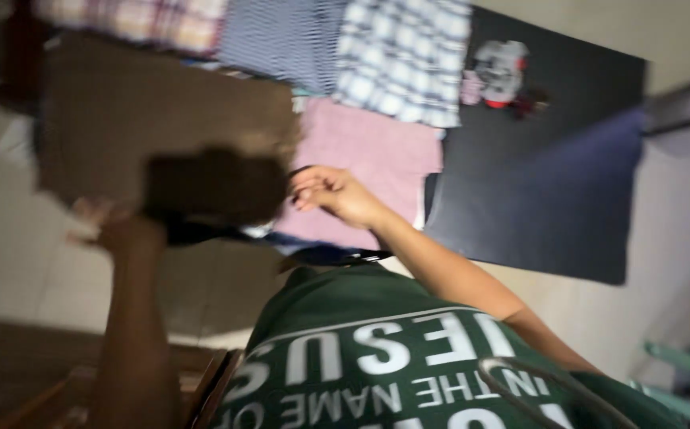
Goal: The person folds various clothes, including shirts and pants, and places them neatly into an open suitcase. They also pack small items like underwear and socks into the gaps before closing the suitcase.
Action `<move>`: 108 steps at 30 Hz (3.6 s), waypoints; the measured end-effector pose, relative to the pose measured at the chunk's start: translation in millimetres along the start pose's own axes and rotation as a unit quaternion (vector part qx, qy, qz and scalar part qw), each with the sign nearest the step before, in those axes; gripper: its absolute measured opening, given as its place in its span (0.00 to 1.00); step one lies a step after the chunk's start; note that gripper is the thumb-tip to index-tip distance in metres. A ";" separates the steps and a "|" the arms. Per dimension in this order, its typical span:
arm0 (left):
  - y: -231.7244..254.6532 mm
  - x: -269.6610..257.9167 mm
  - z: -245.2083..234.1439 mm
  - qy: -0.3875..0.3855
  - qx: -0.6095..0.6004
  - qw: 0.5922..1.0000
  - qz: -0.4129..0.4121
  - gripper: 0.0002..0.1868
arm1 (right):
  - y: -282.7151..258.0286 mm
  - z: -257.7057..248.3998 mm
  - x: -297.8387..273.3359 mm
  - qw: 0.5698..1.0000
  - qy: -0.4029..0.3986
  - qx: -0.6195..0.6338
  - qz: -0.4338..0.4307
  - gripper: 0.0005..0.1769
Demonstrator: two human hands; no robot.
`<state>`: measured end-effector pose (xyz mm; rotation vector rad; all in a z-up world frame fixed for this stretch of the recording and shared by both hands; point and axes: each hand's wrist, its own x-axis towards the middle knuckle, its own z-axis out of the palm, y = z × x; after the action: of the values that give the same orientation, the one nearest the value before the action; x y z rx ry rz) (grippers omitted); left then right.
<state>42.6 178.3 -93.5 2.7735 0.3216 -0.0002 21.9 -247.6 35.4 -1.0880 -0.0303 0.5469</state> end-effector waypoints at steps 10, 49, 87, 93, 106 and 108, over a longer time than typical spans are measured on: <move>124.8 -66.0 -32.6 0.155 -0.119 0.979 0.052 0.42 | -108.0 -107.9 -67.4 0.946 0.286 0.086 -0.126 0.09; 271.0 -93.0 -50.2 0.201 -0.116 0.952 0.200 0.39 | -92.9 -78.5 -41.4 0.830 0.285 -0.415 -0.239 0.03; 78.5 -53.4 -36.3 0.211 -0.068 0.963 0.151 0.11 | -33.6 -38.8 -20.9 0.995 0.023 0.095 0.012 0.10; 63.6 -38.5 -28.2 -0.043 0.115 0.975 0.183 0.09 | -34.5 -37.4 -20.0 0.994 0.020 0.104 0.017 0.10; 43.6 1.8 -24.4 -0.141 0.182 0.963 0.142 0.08 | -37.5 -36.2 -15.3 0.993 0.024 0.109 0.026 0.11; 61.4 -27.8 -55.3 -0.049 0.185 0.968 0.162 0.08 | -36.9 -37.4 -16.9 0.994 0.031 0.106 0.027 0.11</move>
<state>27.0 134.8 -19.6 3.1478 -0.1813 -0.1297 33.0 -298.8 52.8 -0.8997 0.1089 0.5517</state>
